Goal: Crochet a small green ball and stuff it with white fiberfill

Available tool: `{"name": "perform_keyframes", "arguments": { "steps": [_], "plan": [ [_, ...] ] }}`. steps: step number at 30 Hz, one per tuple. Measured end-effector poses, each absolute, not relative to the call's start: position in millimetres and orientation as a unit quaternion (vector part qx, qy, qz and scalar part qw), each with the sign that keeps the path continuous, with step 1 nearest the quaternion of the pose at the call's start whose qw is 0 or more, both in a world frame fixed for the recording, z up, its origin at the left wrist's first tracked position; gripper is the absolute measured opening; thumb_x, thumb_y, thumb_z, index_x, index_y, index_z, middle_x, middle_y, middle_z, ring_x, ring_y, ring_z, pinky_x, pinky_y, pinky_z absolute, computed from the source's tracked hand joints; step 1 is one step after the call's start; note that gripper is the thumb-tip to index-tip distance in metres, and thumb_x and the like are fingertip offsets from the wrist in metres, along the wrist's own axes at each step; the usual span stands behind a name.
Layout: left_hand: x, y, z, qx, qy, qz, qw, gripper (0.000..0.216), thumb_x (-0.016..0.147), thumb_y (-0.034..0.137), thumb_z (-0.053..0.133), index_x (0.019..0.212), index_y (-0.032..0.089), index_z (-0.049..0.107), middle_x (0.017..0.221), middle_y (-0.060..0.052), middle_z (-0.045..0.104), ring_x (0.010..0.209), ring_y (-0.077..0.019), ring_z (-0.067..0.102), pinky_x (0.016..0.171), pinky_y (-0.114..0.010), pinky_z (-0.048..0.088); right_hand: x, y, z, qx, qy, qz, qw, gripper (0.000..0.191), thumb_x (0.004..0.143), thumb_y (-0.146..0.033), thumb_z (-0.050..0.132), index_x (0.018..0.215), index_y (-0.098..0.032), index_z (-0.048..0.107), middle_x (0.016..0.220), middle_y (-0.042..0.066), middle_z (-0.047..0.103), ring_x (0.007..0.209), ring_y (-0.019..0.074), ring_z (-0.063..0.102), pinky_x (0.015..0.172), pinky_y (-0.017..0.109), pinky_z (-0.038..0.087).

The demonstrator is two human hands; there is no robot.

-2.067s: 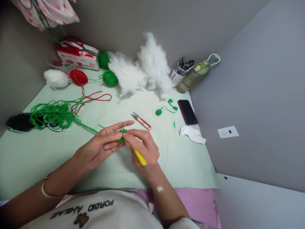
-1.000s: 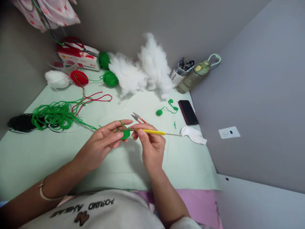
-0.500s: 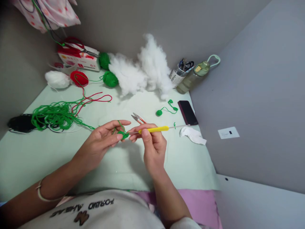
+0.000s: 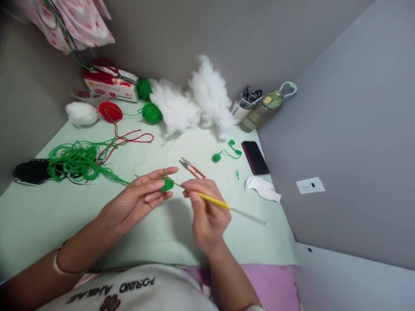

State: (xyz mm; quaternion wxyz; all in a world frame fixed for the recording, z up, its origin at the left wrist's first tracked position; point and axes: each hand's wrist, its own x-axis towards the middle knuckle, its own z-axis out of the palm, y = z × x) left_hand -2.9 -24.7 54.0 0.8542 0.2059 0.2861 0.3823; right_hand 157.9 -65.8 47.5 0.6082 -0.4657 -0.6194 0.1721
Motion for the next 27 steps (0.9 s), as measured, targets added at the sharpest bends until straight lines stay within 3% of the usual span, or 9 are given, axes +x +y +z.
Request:
{"name": "perform_keyframes", "arguments": {
  "steps": [3, 5, 9, 13, 16, 19, 23, 27],
  "plan": [
    [-3, -24, 55, 0.23, 0.277, 0.405, 0.841, 0.035, 0.082, 0.019, 0.08, 0.116, 0.025, 0.079, 0.086, 0.001, 0.066, 0.08, -0.0097, 0.06, 0.093, -0.028, 0.05, 157, -61, 53, -0.454, -0.55, 0.292, 0.637, 0.022, 0.102, -0.022, 0.055, 0.099, -0.026, 0.077, 0.089, 0.005, 0.075, 0.071, 0.0164, 0.066, 0.063, 0.033, 0.056],
    [-1, -25, 56, 0.273, 0.283, 0.409, 0.823, 0.035, 0.083, 0.021, 0.081, 0.118, 0.026, 0.079, 0.092, 0.0, 0.069, 0.092, -0.0134, 0.062, 0.094, -0.027, 0.047, 156, -59, 52, -0.459, -0.565, 0.295, 0.619, 0.019, 0.101, -0.022, 0.059, 0.099, -0.025, 0.077, 0.093, 0.005, 0.077, 0.079, 0.0186, 0.069, 0.068, 0.035, 0.057],
    [4, -29, 57, 0.311, 0.333, 0.441, 0.773, 0.041, 0.081, 0.026, 0.085, 0.12, 0.027, 0.078, 0.09, 0.001, 0.068, 0.087, -0.0122, 0.058, 0.086, -0.024, 0.044, 152, -64, 46, -0.478, -0.629, 0.203, 0.578, 0.029, 0.098, -0.011, 0.059, 0.112, -0.03, 0.076, 0.097, 0.004, 0.077, 0.087, 0.0188, 0.071, 0.073, 0.035, 0.058],
    [6, -29, 57, 0.237, 0.307, 0.409, 0.826, 0.04, 0.079, 0.028, 0.086, 0.118, 0.025, 0.079, 0.084, 0.001, 0.064, 0.079, -0.0105, 0.056, 0.081, -0.024, 0.046, 153, -70, 46, -0.461, -0.717, 0.035, 0.522, 0.042, 0.093, -0.006, 0.063, 0.126, -0.03, 0.073, 0.111, 0.009, 0.076, 0.097, 0.0213, 0.071, 0.078, 0.037, 0.06],
    [3, -25, 57, 0.194, 0.29, 0.386, 0.854, 0.031, 0.079, 0.026, 0.085, 0.109, 0.021, 0.082, 0.086, -0.001, 0.064, 0.078, -0.01, 0.056, 0.088, -0.027, 0.048, 156, -68, 52, -0.471, -0.65, 0.124, 0.583, 0.033, 0.096, -0.008, 0.058, 0.115, -0.029, 0.076, 0.099, 0.006, 0.077, 0.083, 0.019, 0.07, 0.071, 0.035, 0.058],
    [2, -25, 58, 0.238, 0.306, 0.407, 0.827, 0.033, 0.081, 0.025, 0.083, 0.114, 0.024, 0.08, 0.087, 0.0, 0.065, 0.076, -0.0098, 0.055, 0.087, -0.027, 0.047, 157, -64, 56, -0.466, -0.55, 0.261, 0.642, 0.023, 0.099, -0.016, 0.058, 0.102, -0.028, 0.078, 0.09, 0.004, 0.076, 0.072, 0.0162, 0.065, 0.064, 0.032, 0.055],
    [3, -29, 60, 0.318, 0.319, 0.407, 0.794, 0.036, 0.083, 0.029, 0.08, 0.119, 0.025, 0.077, 0.093, -0.003, 0.069, 0.084, -0.0156, 0.058, 0.072, -0.027, 0.041, 156, -59, 53, -0.457, -0.527, 0.327, 0.637, 0.016, 0.098, -0.023, 0.064, 0.097, -0.026, 0.08, 0.092, 0.005, 0.077, 0.081, 0.0168, 0.07, 0.068, 0.03, 0.057],
    [1, -30, 61, 0.329, 0.331, 0.392, 0.793, 0.035, 0.085, 0.032, 0.076, 0.118, 0.023, 0.077, 0.094, -0.005, 0.068, 0.083, -0.0174, 0.059, 0.073, -0.029, 0.041, 158, -56, 54, -0.455, -0.463, 0.402, 0.645, 0.017, 0.098, -0.032, 0.064, 0.093, -0.022, 0.078, 0.087, 0.004, 0.076, 0.068, 0.0133, 0.067, 0.064, 0.028, 0.057]
  ]
}}
